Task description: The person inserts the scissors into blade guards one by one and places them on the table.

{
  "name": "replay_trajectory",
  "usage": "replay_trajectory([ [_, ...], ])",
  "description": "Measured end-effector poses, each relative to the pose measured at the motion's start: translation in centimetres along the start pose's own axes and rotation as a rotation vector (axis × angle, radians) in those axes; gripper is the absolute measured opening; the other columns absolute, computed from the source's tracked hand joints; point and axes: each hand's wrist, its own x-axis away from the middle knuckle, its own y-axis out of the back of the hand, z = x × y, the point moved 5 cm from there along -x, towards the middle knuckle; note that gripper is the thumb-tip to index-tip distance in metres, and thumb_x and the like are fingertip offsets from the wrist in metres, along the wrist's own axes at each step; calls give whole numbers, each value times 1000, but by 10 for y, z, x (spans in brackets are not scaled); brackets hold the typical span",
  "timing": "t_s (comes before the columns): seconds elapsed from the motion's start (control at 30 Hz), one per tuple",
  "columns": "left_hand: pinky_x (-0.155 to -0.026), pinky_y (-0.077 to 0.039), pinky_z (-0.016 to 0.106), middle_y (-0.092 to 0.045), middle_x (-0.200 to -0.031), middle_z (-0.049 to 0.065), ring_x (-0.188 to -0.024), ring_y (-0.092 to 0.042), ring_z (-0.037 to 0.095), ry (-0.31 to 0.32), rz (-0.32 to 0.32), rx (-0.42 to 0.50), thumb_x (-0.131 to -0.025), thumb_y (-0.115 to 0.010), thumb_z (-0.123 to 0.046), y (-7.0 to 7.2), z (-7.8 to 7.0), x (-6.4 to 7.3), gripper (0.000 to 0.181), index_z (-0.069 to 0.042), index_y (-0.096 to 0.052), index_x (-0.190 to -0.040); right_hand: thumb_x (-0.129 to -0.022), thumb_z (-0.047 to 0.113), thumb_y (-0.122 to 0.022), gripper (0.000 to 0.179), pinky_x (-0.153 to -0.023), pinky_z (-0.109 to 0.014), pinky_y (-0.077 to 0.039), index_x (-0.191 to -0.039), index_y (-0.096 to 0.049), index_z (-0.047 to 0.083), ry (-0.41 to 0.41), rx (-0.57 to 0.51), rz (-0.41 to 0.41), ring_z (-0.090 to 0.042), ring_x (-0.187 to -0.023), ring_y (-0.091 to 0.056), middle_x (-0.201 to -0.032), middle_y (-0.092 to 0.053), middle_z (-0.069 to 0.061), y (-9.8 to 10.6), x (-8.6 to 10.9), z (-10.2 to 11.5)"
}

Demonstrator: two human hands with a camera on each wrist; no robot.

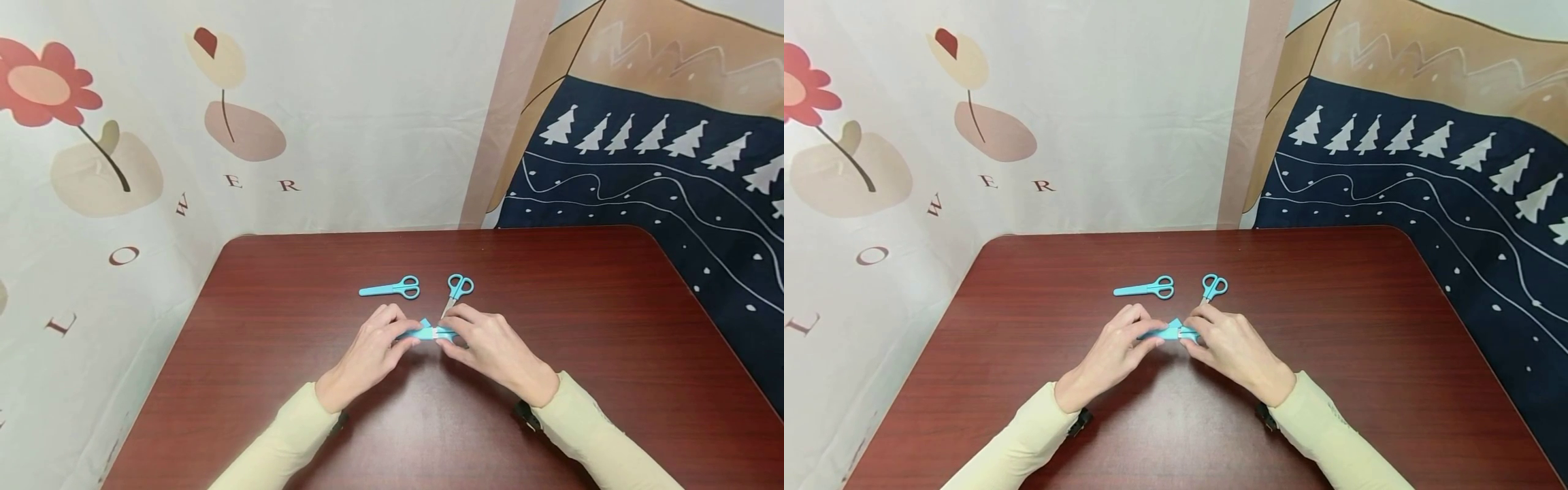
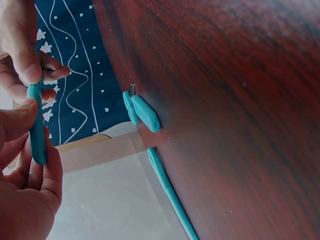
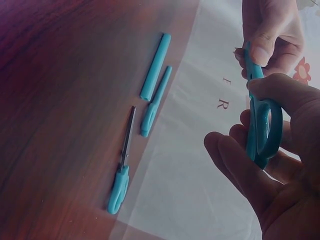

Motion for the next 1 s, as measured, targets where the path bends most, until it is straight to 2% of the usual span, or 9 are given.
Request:
replay_trajectory([
  [0.63,-74,-48,26,-57,-91,1,-85,-50,17,42,46,-40,-85,-84,-5,4,-4,-1,20,-5,-76,-104,-81,15,-89,25,-60,-20,-55,-99,-74,6,8,-18,11,-8,-70,-64,-101,-67,-2,1,-3,3],
  [1.0,-74,-48,26,-57,-92,1,-85,-51,17,26,31,-34,-85,-84,-6,6,-4,-1,21,-5,-75,-103,-82,14,-88,24,-59,-19,-54,-99,-74,5,25,-2,19,-8,-69,-64,-100,-67,-3,1,-6,5],
])
